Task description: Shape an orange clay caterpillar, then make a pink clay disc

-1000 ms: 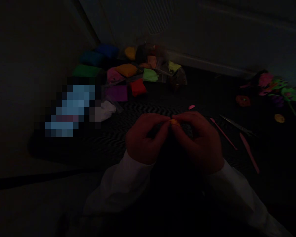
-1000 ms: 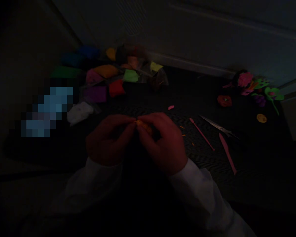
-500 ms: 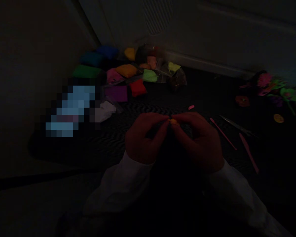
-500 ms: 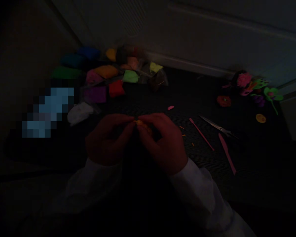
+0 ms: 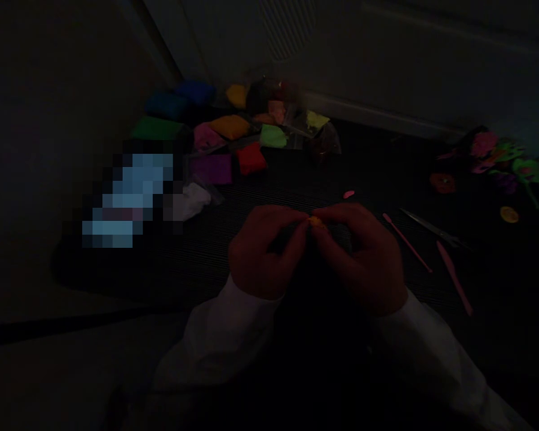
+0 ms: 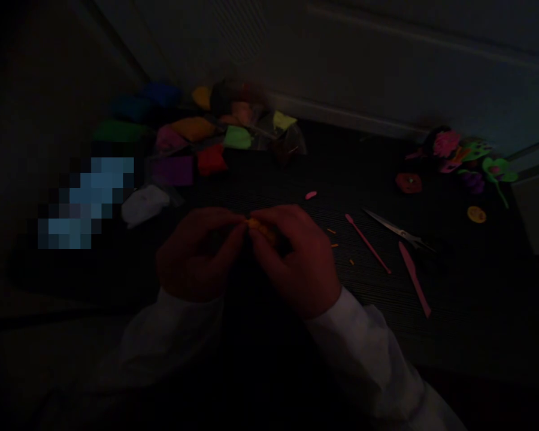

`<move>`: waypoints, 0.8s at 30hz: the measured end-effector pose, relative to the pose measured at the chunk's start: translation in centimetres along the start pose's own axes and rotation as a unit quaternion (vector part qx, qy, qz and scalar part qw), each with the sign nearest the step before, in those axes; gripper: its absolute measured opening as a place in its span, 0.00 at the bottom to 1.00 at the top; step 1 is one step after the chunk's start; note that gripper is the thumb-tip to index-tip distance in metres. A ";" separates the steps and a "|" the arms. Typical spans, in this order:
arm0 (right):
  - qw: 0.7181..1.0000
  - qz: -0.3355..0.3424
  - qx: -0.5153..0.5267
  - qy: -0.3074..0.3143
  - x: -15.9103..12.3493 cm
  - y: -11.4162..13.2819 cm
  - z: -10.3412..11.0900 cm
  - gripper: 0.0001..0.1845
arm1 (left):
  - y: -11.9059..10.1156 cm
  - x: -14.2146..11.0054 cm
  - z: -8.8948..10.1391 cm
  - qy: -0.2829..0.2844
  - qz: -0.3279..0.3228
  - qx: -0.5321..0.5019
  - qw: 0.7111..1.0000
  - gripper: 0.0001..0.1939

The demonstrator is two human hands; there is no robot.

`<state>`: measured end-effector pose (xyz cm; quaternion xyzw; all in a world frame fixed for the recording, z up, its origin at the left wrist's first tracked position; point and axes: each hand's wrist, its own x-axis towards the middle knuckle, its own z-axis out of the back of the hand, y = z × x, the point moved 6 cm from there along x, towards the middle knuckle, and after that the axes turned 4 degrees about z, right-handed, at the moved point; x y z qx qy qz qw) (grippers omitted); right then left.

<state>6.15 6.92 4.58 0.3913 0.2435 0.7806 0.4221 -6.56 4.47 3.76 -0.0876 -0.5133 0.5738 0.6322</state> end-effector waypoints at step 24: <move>1.000 -0.005 0.004 -0.011 -0.1 0.1 0.0 0.10 | 0.2 -0.1 0.1 0.001 0.025 -0.016 1.000 0.09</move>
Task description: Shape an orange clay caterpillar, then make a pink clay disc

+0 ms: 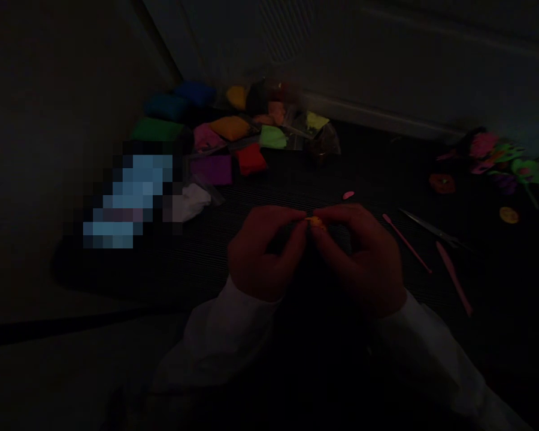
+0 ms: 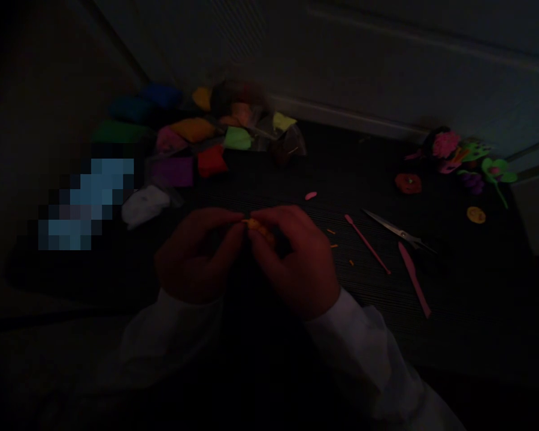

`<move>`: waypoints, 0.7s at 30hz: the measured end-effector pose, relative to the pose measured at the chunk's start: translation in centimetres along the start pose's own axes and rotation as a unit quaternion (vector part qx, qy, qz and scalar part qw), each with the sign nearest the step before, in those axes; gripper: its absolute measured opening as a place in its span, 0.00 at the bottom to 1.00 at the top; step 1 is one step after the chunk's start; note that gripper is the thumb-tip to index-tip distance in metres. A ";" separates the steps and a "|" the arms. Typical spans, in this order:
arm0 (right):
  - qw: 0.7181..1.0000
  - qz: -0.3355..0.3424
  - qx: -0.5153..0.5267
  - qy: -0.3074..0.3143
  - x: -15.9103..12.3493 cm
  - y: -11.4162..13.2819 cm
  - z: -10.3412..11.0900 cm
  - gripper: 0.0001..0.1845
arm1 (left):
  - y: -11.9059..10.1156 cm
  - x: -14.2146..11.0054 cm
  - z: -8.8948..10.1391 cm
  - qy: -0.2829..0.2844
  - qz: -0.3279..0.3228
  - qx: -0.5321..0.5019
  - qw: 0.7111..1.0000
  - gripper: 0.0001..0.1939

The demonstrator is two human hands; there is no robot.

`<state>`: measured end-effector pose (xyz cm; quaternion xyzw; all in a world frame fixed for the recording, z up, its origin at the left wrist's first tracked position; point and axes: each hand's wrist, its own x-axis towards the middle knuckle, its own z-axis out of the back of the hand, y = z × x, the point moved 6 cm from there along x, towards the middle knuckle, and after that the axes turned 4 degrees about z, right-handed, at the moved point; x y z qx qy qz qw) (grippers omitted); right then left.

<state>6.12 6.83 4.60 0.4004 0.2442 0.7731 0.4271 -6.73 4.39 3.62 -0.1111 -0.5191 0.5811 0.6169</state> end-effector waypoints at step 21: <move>1.000 0.023 -0.021 0.004 0.0 0.2 0.0 0.09 | 1.9 0.1 -0.9 0.064 0.177 -0.130 0.973 0.04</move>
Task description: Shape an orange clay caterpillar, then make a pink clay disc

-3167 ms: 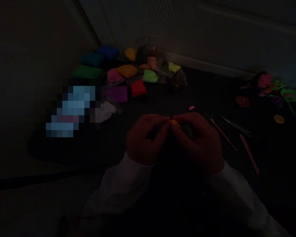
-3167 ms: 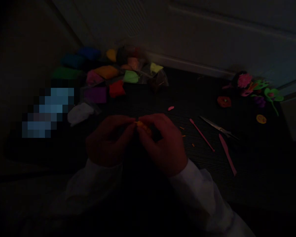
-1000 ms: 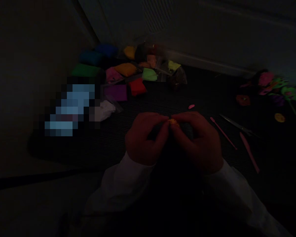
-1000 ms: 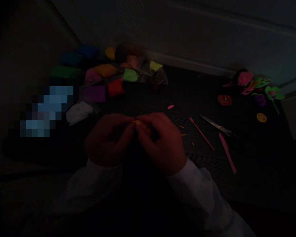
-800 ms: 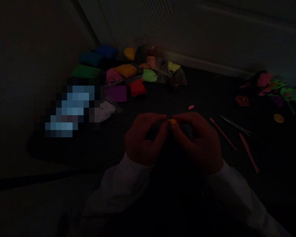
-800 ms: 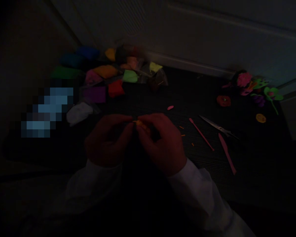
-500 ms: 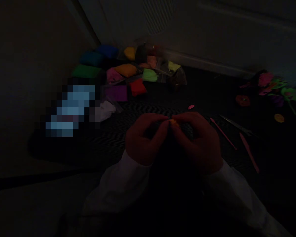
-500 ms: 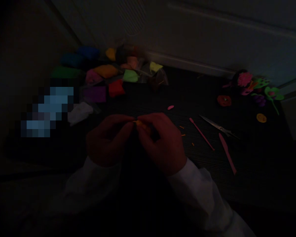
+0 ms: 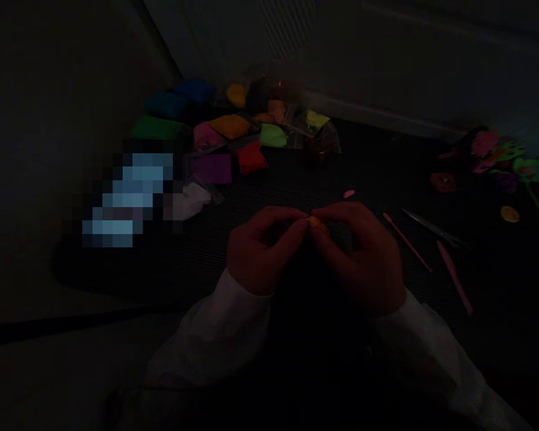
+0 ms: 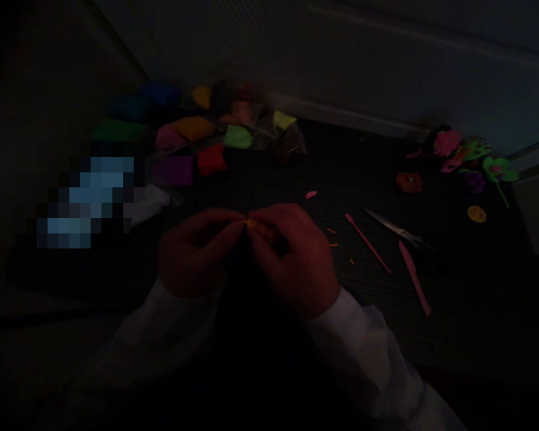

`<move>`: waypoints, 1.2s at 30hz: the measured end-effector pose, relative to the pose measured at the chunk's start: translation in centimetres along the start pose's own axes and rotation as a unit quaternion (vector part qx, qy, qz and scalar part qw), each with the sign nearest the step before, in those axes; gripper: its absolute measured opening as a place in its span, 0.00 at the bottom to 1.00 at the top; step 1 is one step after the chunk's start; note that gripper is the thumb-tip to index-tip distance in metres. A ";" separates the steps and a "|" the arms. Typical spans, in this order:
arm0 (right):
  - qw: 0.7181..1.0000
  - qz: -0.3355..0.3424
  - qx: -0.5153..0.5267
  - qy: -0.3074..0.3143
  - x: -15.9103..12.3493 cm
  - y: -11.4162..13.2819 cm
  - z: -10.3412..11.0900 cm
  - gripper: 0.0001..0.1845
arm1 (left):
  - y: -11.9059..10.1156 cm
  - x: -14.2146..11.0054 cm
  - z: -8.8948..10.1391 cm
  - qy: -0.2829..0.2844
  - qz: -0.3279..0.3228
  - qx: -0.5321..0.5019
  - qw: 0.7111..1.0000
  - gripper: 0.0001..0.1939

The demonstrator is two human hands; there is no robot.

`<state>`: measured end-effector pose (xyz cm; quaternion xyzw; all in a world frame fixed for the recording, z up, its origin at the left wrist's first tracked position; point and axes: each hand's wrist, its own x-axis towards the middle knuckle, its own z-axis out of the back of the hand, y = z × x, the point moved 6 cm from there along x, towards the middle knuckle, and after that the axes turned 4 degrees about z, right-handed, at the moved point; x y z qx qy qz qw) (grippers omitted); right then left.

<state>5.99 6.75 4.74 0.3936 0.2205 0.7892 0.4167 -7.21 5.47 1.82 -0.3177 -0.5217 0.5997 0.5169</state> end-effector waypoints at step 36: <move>1.000 0.015 -0.021 0.001 0.0 0.2 0.0 0.10 | 0.2 -0.1 0.0 0.008 -0.011 -0.082 0.997 0.11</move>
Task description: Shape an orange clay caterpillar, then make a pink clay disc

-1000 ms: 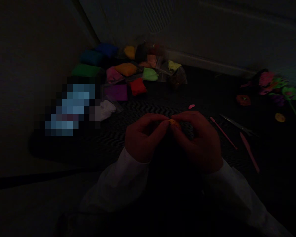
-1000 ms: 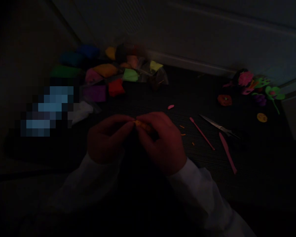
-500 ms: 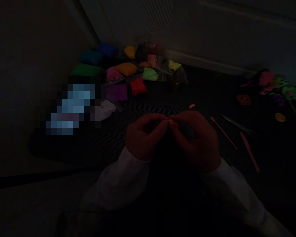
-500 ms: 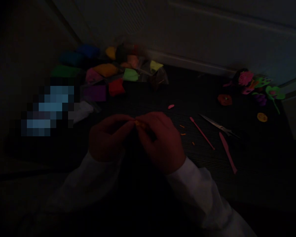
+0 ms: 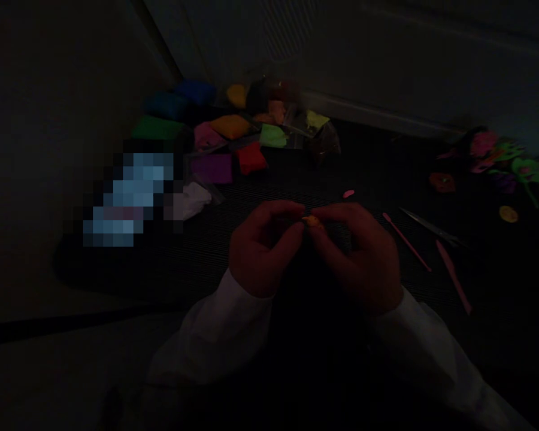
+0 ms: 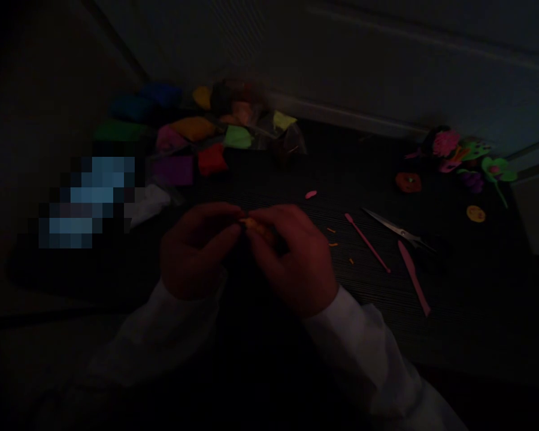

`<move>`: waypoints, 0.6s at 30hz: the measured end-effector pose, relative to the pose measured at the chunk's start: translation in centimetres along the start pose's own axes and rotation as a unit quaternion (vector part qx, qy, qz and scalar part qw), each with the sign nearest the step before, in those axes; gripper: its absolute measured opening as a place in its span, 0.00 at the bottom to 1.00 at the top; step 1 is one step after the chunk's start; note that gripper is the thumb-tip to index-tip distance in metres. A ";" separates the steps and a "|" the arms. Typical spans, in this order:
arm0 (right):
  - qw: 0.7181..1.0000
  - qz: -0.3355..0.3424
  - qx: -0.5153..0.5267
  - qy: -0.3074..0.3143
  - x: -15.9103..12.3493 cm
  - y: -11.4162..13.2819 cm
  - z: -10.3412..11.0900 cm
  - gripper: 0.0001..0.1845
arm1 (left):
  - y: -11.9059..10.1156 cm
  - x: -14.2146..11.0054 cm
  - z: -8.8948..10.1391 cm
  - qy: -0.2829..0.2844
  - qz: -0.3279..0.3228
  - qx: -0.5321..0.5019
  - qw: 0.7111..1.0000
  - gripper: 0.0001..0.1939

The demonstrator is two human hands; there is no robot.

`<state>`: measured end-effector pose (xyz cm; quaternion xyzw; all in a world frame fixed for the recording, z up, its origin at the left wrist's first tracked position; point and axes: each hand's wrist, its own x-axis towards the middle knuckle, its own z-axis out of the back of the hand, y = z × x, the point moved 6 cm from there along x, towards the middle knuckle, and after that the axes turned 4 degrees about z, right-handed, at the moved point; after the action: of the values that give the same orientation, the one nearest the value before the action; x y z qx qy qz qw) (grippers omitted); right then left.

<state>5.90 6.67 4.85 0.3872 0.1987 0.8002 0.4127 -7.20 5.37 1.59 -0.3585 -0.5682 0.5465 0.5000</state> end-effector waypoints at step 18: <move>1.000 0.002 -0.003 0.004 -0.1 0.2 -0.1 0.10 | -1.1 -0.2 -0.2 0.008 -0.082 0.095 0.992 0.09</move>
<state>5.76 6.53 4.87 0.3837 0.1974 0.8029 0.4113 -6.80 5.11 2.62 -0.2658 -0.5375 0.5523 0.5792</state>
